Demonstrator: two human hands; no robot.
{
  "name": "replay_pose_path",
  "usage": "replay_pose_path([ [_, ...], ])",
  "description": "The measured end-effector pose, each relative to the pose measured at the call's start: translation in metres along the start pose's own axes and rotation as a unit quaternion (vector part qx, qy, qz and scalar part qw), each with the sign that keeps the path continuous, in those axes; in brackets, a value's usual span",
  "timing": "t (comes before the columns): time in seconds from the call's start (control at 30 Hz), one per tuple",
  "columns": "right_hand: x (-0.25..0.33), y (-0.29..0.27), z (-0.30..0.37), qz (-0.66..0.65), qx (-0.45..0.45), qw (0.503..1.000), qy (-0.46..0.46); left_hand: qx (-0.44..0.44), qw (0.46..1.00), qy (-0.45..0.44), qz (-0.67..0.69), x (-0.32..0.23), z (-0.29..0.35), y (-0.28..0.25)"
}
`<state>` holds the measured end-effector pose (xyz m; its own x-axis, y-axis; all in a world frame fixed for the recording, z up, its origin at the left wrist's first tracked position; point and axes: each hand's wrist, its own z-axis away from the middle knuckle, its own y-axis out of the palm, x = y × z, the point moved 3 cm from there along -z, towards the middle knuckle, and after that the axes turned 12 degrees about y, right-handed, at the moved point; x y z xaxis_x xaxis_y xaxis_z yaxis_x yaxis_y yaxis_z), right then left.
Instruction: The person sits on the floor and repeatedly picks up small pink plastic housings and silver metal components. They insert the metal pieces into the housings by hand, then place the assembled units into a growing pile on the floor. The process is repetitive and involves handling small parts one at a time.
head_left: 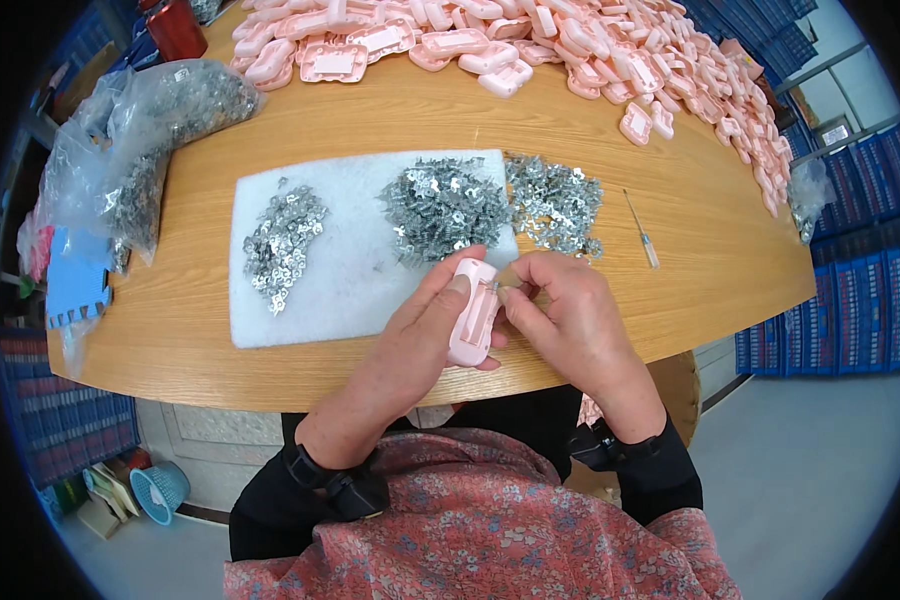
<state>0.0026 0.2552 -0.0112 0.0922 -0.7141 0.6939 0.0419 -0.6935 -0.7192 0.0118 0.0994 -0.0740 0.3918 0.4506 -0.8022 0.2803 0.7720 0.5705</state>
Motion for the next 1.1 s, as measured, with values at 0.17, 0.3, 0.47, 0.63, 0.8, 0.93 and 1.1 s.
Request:
replay_pose_path([
  [0.17, 0.003, 0.000, 0.000, 0.094, 0.003, 0.996, 0.001, 0.005, 1.000, 0.003, -0.016, 0.003, -0.002, 0.000],
  [0.3, 0.012, 0.000, -0.001, 0.195, 0.006, 0.981, -0.006, -0.002, 0.997, 0.033, -0.063, 0.004, -0.001, 0.004],
  [0.47, 0.020, -0.001, -0.006, 0.202, 0.001, 0.979, -0.019, -0.006, 0.999, 0.027, -0.032, 0.007, -0.003, 0.000],
  [0.63, 0.010, -0.006, -0.009, 0.090, 0.020, 0.995, 0.042, 0.010, 1.000, -0.003, 0.008, 0.009, -0.005, -0.007],
  [0.8, 0.011, 0.002, -0.011, 0.059, 0.043, 0.996, 0.053, -0.006, 0.999, 0.002, 0.054, 0.011, -0.006, -0.008],
  [0.93, -0.005, 0.007, -0.007, -0.118, 0.092, 0.974, 0.173, 0.012, 0.997, 0.005, 0.078, 0.003, -0.006, -0.005],
  [1.1, -0.027, 0.018, -0.003, -0.346, 0.164, 0.903, 0.193, 0.014, 0.985, 0.112, -0.130, 0.000, -0.002, -0.013],
])
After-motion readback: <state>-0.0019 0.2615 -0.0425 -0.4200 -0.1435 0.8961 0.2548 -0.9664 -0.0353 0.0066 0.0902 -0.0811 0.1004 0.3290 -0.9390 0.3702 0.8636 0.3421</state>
